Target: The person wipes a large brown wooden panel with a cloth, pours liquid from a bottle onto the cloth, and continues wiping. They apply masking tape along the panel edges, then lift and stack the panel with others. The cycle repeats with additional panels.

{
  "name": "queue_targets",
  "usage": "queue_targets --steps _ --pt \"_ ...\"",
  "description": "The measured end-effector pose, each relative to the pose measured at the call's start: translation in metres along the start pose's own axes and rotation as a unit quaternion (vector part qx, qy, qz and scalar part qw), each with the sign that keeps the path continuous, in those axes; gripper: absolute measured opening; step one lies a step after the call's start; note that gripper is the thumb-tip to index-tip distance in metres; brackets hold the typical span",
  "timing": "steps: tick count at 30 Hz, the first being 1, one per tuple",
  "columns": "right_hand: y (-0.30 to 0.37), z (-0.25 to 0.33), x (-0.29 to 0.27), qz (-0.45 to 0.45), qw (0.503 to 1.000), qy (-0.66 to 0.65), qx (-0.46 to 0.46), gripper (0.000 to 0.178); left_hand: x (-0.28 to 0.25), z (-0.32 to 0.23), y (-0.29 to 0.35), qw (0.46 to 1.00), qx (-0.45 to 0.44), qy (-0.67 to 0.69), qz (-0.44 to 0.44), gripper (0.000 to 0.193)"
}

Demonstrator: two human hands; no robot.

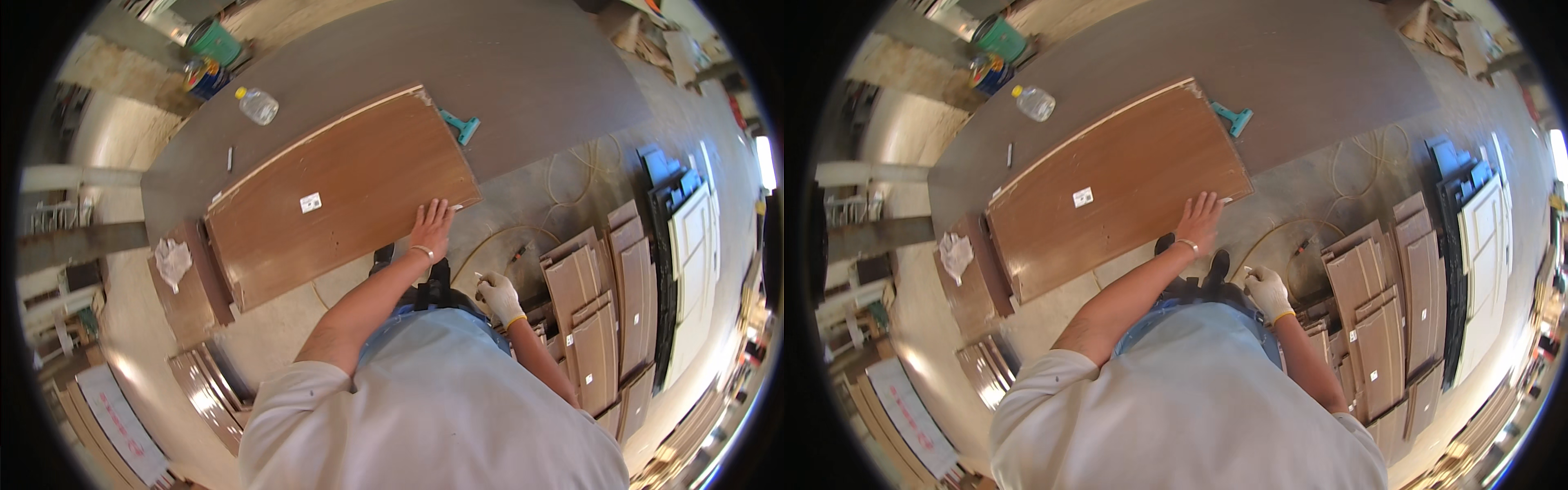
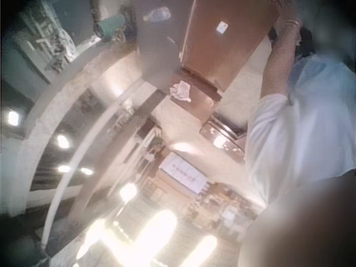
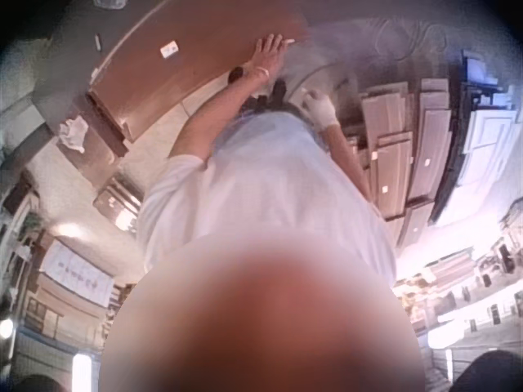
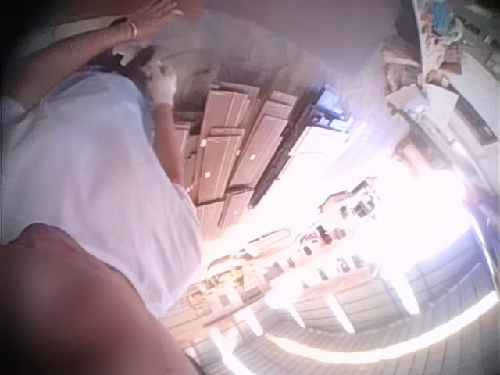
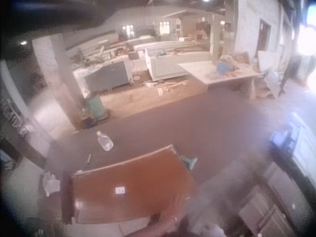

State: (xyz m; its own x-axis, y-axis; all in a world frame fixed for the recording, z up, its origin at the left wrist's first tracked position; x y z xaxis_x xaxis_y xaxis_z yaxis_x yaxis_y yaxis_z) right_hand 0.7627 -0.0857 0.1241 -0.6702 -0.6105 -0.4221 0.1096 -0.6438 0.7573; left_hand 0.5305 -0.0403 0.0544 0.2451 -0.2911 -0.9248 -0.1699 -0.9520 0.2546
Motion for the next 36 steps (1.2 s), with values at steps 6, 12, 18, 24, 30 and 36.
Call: queue_targets --steps 6,12,18,24,30,36 --pt "-0.017 -0.016 -0.025 0.009 0.999 0.02 -0.045 0.027 0.011 -0.033 -0.029 0.994 -0.108 -0.007 0.018 0.074" --pt "-0.034 -0.014 -0.026 0.031 0.997 -0.035 -0.056 0.025 0.008 -0.019 -0.011 0.993 -0.113 -0.033 0.014 0.07" --pt "-0.044 0.002 -0.001 0.073 0.993 -0.003 -0.093 0.023 0.005 0.004 0.023 0.987 -0.161 -0.017 0.012 0.071" --pt "-0.077 0.031 0.01 0.084 0.982 -0.064 -0.154 0.019 0.025 0.076 0.121 0.965 -0.262 -0.008 -0.024 0.079" --pt "-0.168 0.066 -0.03 -0.129 0.968 -0.189 -0.104 0.016 0.051 0.198 0.271 0.852 -0.499 0.067 -0.145 0.088" --pt "-0.22 0.093 -0.041 -0.217 0.968 -0.118 -0.043 0.012 0.057 0.327 0.428 0.618 -0.696 0.162 -0.329 0.071"
Point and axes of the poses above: each hand's wrist, its own y-axis away from the middle knuckle, its own x-axis out of the palm, z = x × y, the point moved 3 cm from there along -y, towards the middle knuckle, and after that the axes turned 4 degrees about x, right-handed, at the moved point
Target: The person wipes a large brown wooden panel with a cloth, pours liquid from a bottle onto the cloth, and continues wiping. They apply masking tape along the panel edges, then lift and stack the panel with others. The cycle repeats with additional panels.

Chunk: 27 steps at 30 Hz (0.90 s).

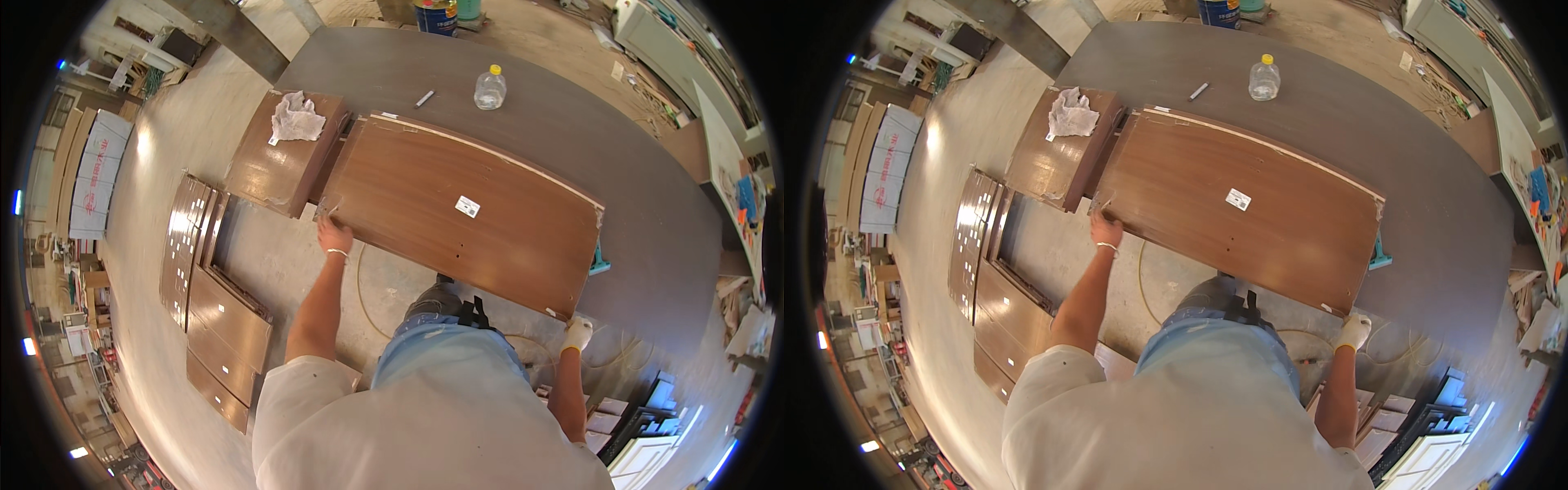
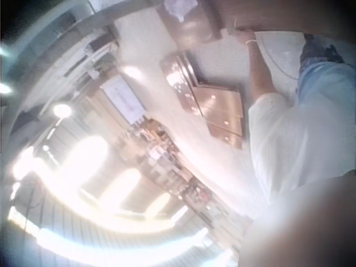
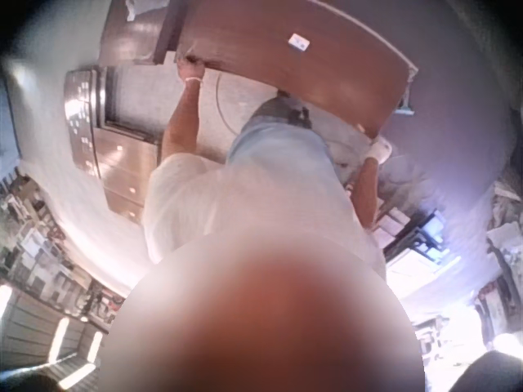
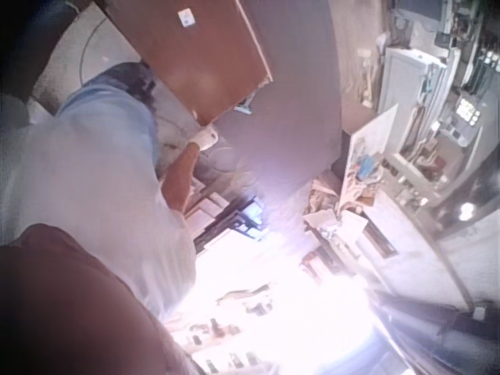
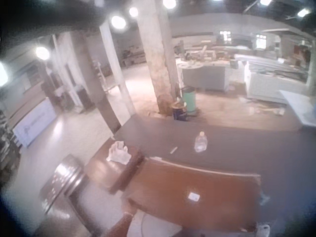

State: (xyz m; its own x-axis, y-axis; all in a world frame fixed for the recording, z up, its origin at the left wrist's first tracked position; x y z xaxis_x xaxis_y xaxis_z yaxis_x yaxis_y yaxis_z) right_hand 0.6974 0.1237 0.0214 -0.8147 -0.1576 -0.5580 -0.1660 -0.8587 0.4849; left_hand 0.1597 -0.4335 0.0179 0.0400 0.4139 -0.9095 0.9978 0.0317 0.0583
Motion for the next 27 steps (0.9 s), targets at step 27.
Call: queue_targets --steps 27 --pt "-0.084 0.041 -0.006 0.124 0.983 -0.132 0.03 0.021 -0.002 0.065 0.085 0.896 -0.262 0.345 0.092 0.042"
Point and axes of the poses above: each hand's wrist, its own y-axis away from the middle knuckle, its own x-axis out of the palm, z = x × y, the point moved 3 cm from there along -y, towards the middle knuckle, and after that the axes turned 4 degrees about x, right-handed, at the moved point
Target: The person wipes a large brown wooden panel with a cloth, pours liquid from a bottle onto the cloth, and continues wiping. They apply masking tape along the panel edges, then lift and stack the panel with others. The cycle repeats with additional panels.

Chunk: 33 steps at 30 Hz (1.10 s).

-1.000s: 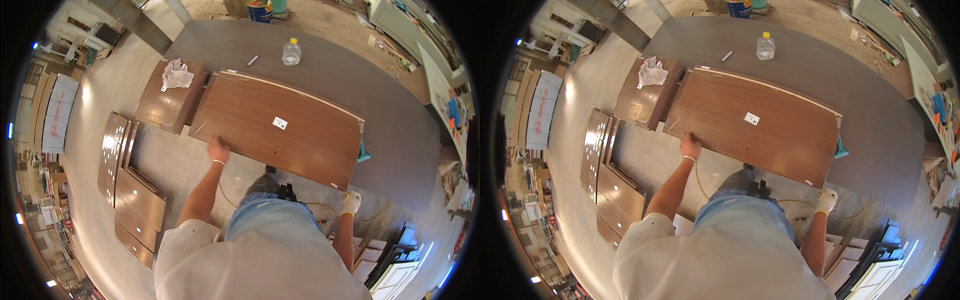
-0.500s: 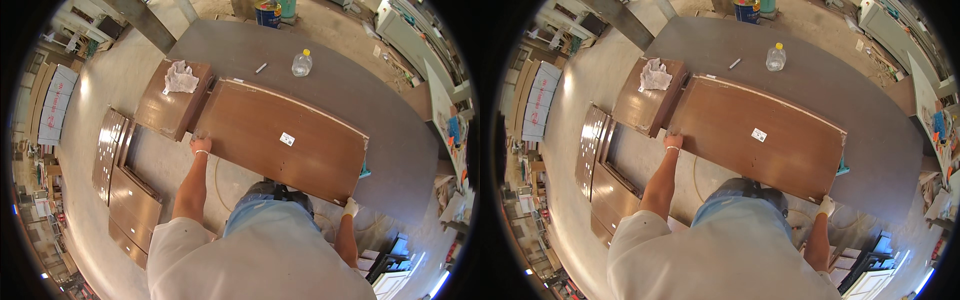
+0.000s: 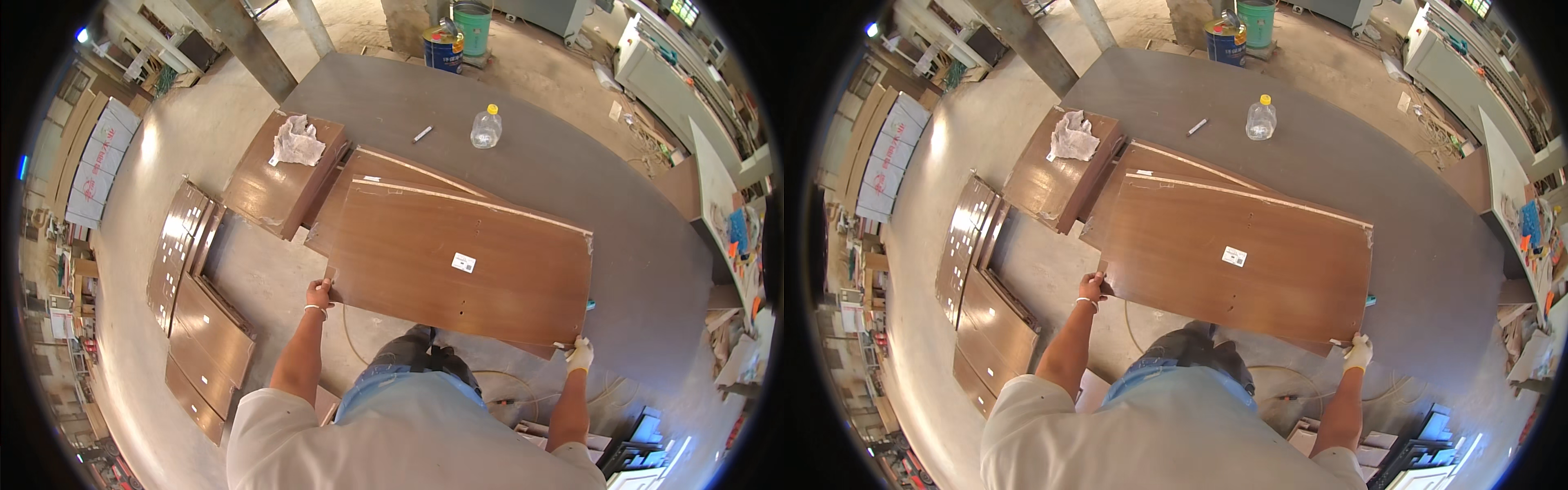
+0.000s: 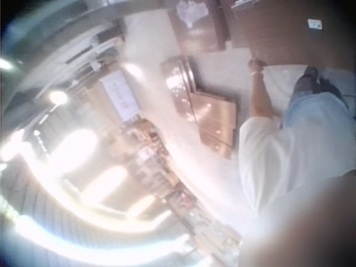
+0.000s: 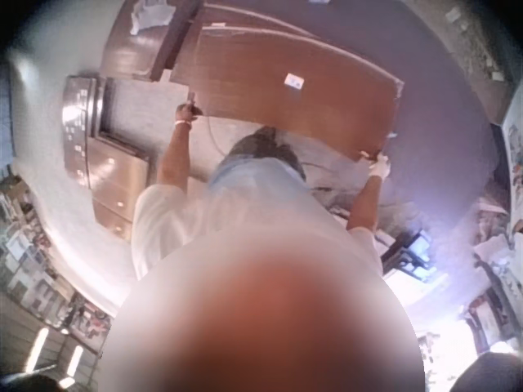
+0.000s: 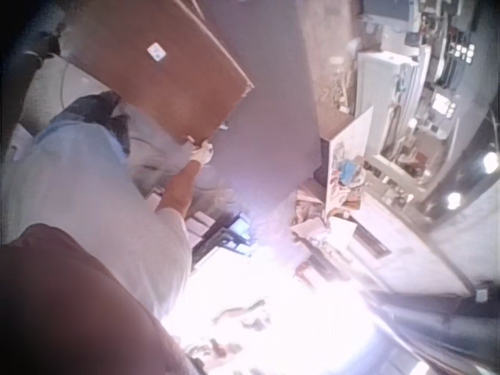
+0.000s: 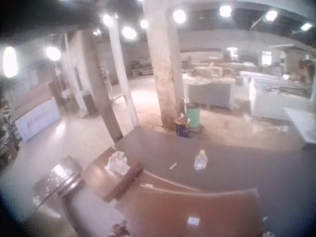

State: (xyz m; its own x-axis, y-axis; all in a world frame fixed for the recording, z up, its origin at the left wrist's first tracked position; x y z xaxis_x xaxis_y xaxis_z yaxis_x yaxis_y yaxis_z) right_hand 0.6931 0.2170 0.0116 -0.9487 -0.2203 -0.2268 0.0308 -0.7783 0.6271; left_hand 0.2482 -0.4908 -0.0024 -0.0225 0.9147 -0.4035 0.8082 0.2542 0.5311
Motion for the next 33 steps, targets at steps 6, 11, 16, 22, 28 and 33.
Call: queue_targets --steps 6,11,16,22,28,33 --pt "0.068 0.055 -0.043 0.052 0.991 -0.084 -0.092 0.024 -0.074 -0.082 0.061 0.988 0.151 -0.032 0.004 0.045" --pt "0.16 0.134 -0.075 0.118 0.978 -0.083 -0.15 0.032 -0.147 -0.168 0.124 0.979 0.175 0.06 -0.083 0.029" --pt "0.184 0.197 -0.048 0.271 0.922 -0.238 -0.143 0.054 -0.138 -0.251 0.115 0.931 0.259 0.225 -0.129 0.063" --pt "0.106 0.253 0.013 0.245 0.942 -0.093 -0.212 0.053 -0.063 -0.312 -0.002 0.844 0.334 0.419 -0.027 0.061" --pt "0.023 0.274 0.116 0.272 0.946 0.015 -0.178 0.036 0.01 -0.296 -0.111 0.882 0.259 0.394 -0.012 0.065" --pt "-0.011 0.266 0.177 0.187 0.97 0.111 -0.11 0.032 0.084 -0.261 -0.165 0.962 0.234 0.137 -0.041 0.061"
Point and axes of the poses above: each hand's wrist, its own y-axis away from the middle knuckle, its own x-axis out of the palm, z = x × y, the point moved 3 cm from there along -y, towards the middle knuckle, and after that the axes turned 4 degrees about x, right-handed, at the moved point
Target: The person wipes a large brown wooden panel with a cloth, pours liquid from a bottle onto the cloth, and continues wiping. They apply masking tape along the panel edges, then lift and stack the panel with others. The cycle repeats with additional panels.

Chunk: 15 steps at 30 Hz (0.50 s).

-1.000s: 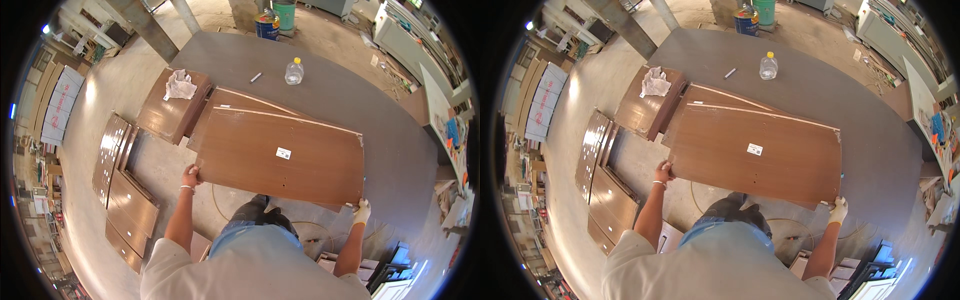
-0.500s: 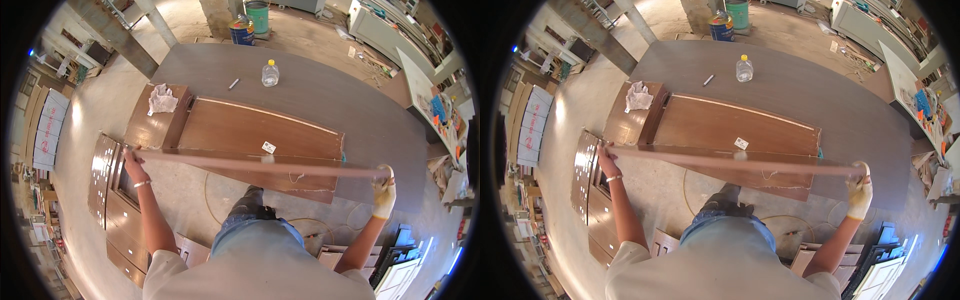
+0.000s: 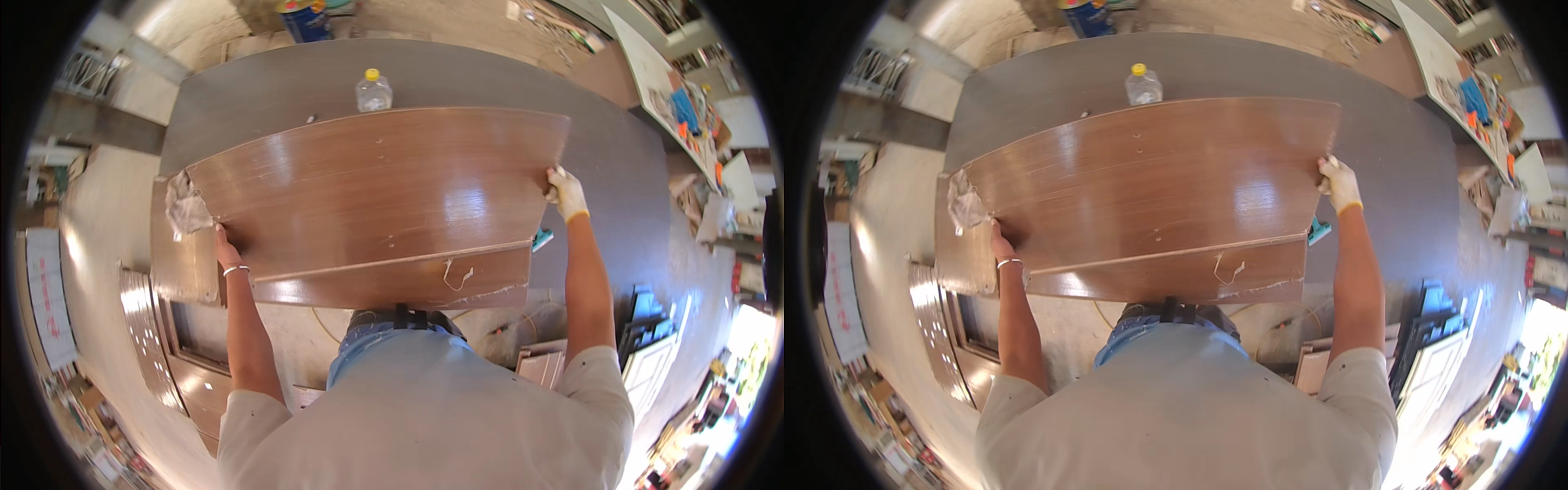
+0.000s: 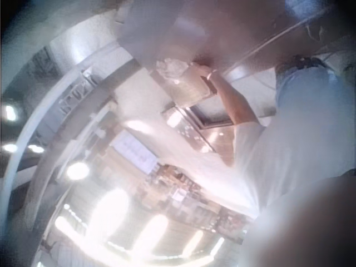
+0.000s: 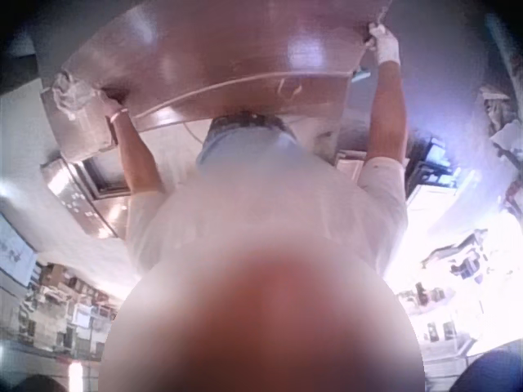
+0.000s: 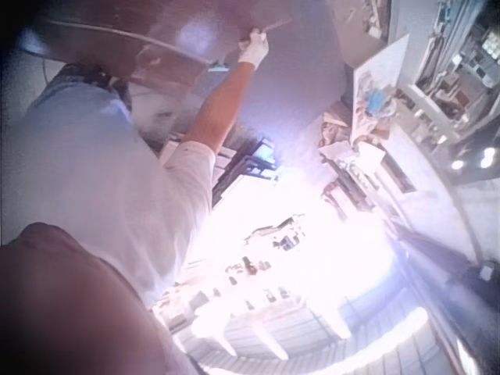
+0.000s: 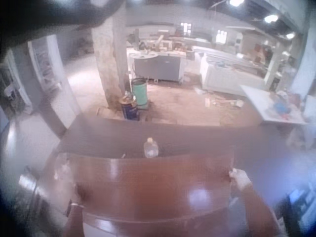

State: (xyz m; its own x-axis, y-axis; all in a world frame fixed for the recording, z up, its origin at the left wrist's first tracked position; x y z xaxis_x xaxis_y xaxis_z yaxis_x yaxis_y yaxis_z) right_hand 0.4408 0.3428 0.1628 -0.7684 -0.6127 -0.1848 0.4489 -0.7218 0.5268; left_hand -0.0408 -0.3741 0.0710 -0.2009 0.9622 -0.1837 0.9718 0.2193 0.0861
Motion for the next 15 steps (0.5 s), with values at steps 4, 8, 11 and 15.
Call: queue_targets --steps 4,8,11,15 --pt "0.006 -0.025 -0.002 -0.08 0.994 0.028 0.071 0.025 0.011 0.022 -0.003 0.99 -0.045 -0.106 0.077 0.058" --pt "0.056 -0.082 -0.022 -0.125 0.977 0.081 0.155 0.031 0.004 0.036 0.011 0.961 -0.063 -0.246 0.109 0.062" --pt "0.096 -0.131 -0.031 -0.173 0.959 0.094 0.205 0.029 0.001 0.048 0.032 0.929 -0.033 -0.344 0.133 0.064" --pt "0.121 -0.173 -0.034 -0.234 0.946 0.002 0.224 0.021 0.006 0.057 0.055 0.927 0.033 -0.351 0.132 0.063"
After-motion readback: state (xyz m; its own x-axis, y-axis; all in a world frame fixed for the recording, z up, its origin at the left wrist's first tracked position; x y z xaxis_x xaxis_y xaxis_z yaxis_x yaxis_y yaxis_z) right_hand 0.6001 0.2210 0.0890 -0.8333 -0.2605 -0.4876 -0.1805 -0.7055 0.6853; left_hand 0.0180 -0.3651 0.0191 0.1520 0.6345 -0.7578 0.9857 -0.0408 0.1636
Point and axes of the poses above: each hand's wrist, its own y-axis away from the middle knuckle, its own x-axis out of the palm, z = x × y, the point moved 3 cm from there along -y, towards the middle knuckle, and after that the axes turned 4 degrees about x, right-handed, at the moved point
